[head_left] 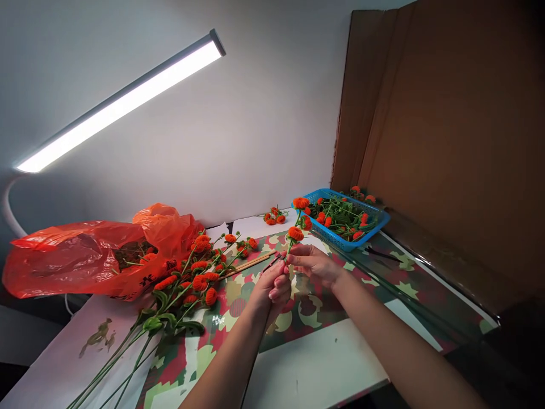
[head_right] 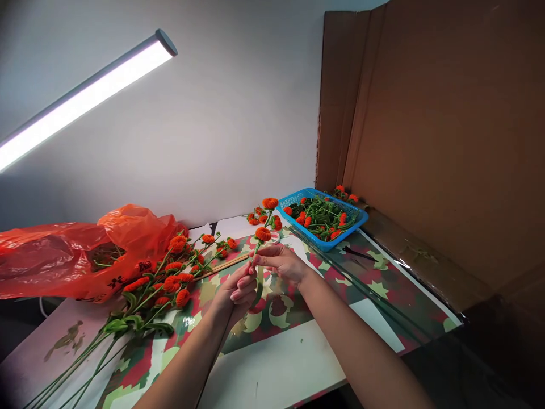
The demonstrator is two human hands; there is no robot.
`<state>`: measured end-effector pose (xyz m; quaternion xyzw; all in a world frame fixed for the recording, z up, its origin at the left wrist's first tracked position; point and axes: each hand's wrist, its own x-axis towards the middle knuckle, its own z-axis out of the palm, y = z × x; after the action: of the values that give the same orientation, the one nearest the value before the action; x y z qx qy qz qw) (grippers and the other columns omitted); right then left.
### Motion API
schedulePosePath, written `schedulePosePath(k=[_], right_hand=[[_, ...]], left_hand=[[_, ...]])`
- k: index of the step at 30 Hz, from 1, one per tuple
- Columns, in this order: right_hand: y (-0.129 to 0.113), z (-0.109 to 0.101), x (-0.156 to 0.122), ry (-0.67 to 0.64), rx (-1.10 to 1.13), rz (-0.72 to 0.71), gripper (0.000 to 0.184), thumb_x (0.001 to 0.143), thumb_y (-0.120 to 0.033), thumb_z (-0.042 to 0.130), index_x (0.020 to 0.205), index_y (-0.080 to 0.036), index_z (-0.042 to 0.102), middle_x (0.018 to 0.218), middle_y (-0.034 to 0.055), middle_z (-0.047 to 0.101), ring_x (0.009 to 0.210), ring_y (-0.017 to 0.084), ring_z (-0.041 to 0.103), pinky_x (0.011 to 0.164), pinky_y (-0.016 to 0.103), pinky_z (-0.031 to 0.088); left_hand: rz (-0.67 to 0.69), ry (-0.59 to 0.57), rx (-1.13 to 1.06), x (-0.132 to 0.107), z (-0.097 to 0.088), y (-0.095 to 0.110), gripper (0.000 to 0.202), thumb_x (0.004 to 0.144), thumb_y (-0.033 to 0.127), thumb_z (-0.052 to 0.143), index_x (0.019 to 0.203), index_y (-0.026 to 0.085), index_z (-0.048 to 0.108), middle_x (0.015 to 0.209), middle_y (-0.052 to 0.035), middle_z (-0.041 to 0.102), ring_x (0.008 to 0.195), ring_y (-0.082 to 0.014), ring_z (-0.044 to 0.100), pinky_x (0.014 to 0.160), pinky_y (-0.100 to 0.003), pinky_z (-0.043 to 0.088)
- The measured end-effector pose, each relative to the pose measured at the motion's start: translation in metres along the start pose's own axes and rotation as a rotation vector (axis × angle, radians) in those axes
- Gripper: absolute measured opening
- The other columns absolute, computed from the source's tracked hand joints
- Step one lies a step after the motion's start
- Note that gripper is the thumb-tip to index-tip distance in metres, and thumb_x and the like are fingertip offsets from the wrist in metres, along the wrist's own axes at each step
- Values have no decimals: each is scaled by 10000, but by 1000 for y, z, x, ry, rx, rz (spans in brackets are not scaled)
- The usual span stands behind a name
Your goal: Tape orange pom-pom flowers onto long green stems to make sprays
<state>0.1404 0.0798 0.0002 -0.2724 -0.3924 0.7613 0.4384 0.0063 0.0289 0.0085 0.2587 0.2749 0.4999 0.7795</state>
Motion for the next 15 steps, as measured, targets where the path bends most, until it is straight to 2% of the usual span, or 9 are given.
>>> schedulePosePath(k=[3,5,6,8,11,13,15], right_hand=[[-2,-3,0,-22,-154,-123,182,558,-295,811,659,-182,710,684,-4,675,716,128,590,769,300,397],[-2,-2,1,-4,-213,-160,191,567,-322,800,655,-178,712,677,-2,672,705,133,586,767,308,404],[-2,-2,1,14,-223,-172,198,563,-330,800,652,-177,711,680,2,674,707,138,588,768,313,410],[-2,0,2,66,-216,-193,208,548,-335,803,646,-177,710,690,11,681,717,149,596,773,323,421],[-2,4,2,137,-213,-213,210,529,-332,809,622,-176,704,677,18,680,720,158,599,773,327,430],[-3,7,2,171,-218,-221,212,510,-325,817,596,-173,695,651,12,670,697,151,590,762,324,431],[-4,9,1,188,-203,-224,213,502,-318,822,590,-173,694,641,5,664,680,143,583,758,321,430]], left_hand=[[-16,14,53,0,-2,1,216,745,302,638,660,118,563,460,103,273,313,14,138,296,-100,132],[24,60,225,0,-2,2,259,736,366,645,654,129,580,452,82,334,329,-9,226,323,-122,198],[90,103,361,0,-2,4,272,722,387,658,648,133,596,455,61,389,354,-30,295,351,-141,248],[315,221,674,-3,0,7,239,677,379,702,645,149,643,504,9,509,443,-85,426,436,-186,333],[661,359,1005,-8,5,10,102,610,276,756,632,204,687,573,-15,587,525,-131,477,527,-220,362],[746,375,1085,-9,8,11,77,610,244,750,591,221,679,551,-11,577,514,-129,462,539,-220,358],[711,363,1065,-9,9,11,98,650,264,721,588,209,668,528,-9,564,493,-121,461,522,-216,356]])
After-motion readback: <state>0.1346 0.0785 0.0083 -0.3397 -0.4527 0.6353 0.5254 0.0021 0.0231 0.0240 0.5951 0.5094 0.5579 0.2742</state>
